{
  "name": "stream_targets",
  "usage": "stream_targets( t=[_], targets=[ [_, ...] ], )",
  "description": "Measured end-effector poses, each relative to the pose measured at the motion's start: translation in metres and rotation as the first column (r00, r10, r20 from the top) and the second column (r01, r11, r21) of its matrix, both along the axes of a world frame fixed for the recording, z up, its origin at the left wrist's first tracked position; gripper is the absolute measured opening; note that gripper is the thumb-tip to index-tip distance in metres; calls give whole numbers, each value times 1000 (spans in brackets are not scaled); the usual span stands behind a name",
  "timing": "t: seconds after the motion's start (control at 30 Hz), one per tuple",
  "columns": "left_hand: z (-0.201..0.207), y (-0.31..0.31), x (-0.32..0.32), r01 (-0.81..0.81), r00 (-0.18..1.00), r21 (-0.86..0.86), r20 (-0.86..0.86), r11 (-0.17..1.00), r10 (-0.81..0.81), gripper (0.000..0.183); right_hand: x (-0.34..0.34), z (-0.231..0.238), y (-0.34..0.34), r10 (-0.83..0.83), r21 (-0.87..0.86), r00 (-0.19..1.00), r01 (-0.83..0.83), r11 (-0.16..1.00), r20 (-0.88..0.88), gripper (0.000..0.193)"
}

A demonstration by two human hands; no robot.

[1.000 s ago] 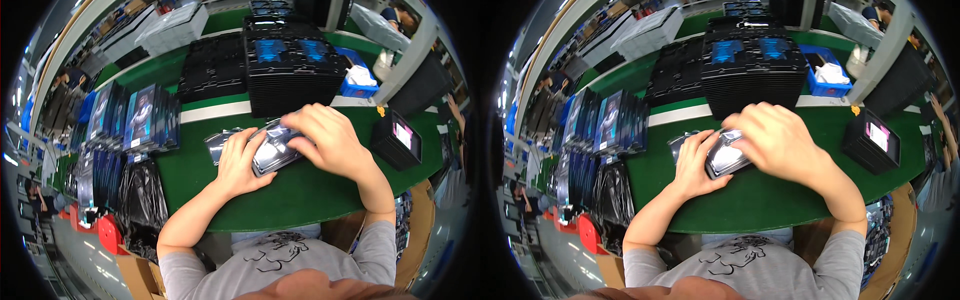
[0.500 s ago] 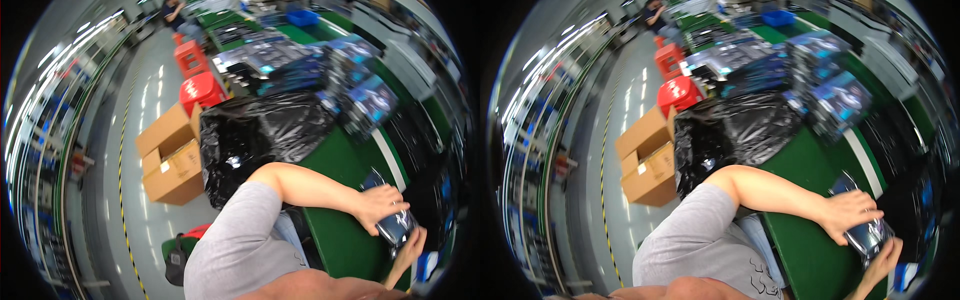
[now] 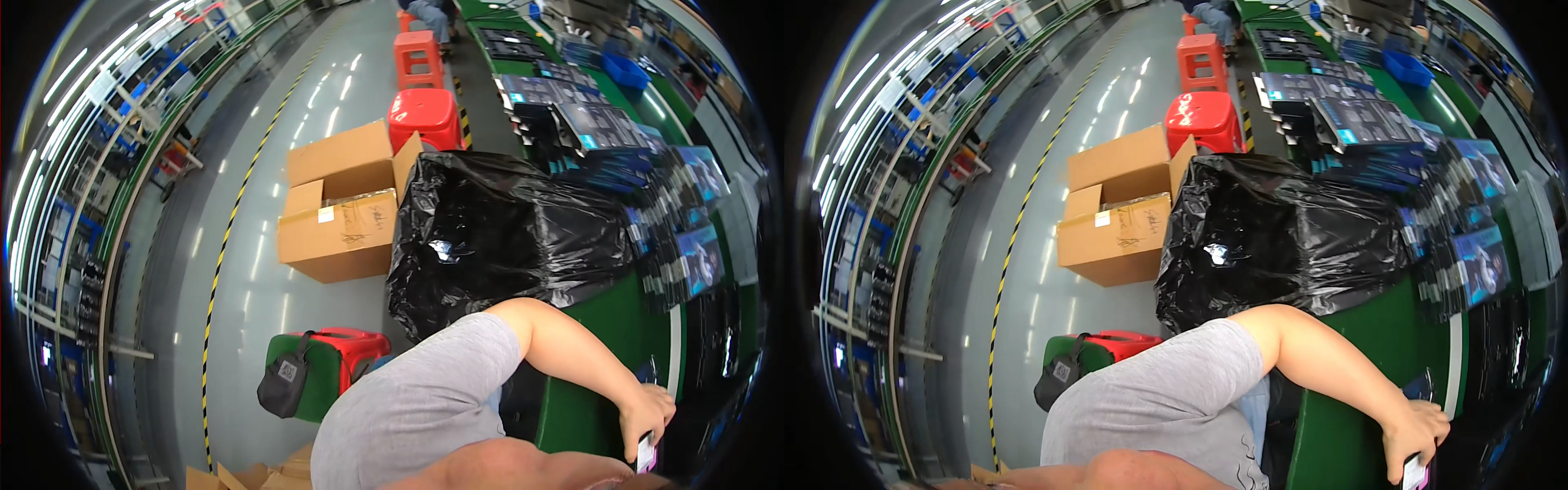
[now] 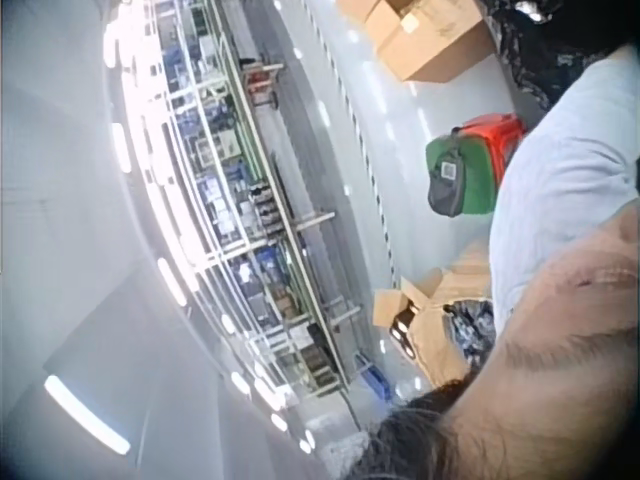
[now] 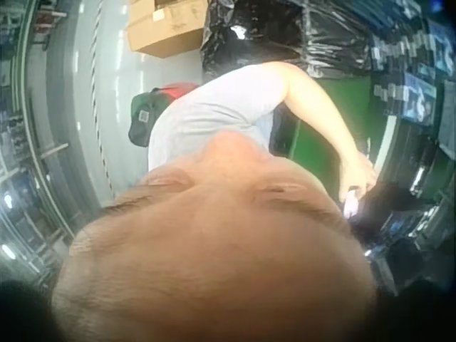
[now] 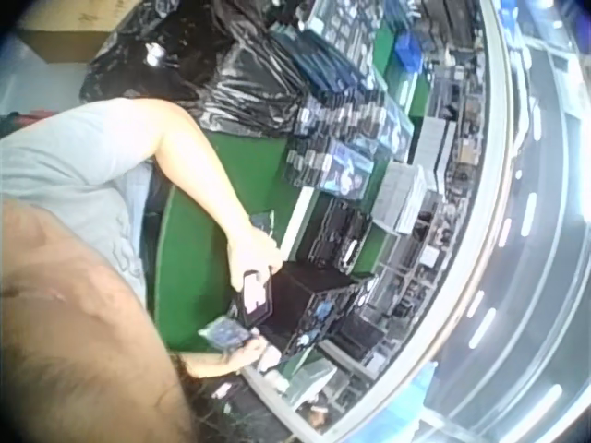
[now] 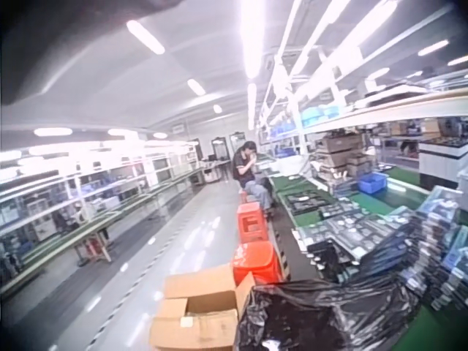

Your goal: The person unpacks small electronic components from retail boxes and places them into clear plastic bags. They then place the bags into black plastic trays and stack the trays. The person repeats this process for multiple units, handling the boxes, components, bags, and trays by hand.

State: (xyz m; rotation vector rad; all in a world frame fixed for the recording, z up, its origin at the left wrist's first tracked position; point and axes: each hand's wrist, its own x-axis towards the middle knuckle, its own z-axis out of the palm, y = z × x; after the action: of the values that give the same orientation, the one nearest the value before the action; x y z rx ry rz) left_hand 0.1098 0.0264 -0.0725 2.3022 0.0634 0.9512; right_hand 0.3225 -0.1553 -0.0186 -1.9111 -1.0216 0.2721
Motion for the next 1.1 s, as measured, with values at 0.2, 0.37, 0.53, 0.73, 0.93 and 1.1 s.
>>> stream_targets(
  t=[0.2, 0.37, 0.53, 0.73, 0.93, 1.1],
  targets=[
    [4, 15, 2, -74, 996, 97, -40, 993, 78, 54, -34, -2, -8, 3, -206, 987, -36, 978, -158, 37],
    [12, 10, -8, -84, 991, 33, 112, 996, 80, 53, -38, -1, -22, -35, -293, 972, -35, 956, -231, 34],
    [15, -1, -14, -46, 952, 77, 304, 996, 20, 51, -17, -8, -36, -53, -353, 984, -10, 936, -169, 31],
    [19, -14, -34, -7, 955, 95, 297, 995, -21, 47, 1, -32, -39, 226, 255, 964, -255, 933, 138, 39],
    [33, -17, -50, 85, 988, 184, 114, 979, -107, 54, -79, 27, -31, 370, -58, 738, -412, 909, 565, 72],
    [35, -30, -51, 184, 982, 231, 3, 955, -190, 54, -93, 25, -28, 518, -329, 585, -404, 853, 625, 104]
  ],
)
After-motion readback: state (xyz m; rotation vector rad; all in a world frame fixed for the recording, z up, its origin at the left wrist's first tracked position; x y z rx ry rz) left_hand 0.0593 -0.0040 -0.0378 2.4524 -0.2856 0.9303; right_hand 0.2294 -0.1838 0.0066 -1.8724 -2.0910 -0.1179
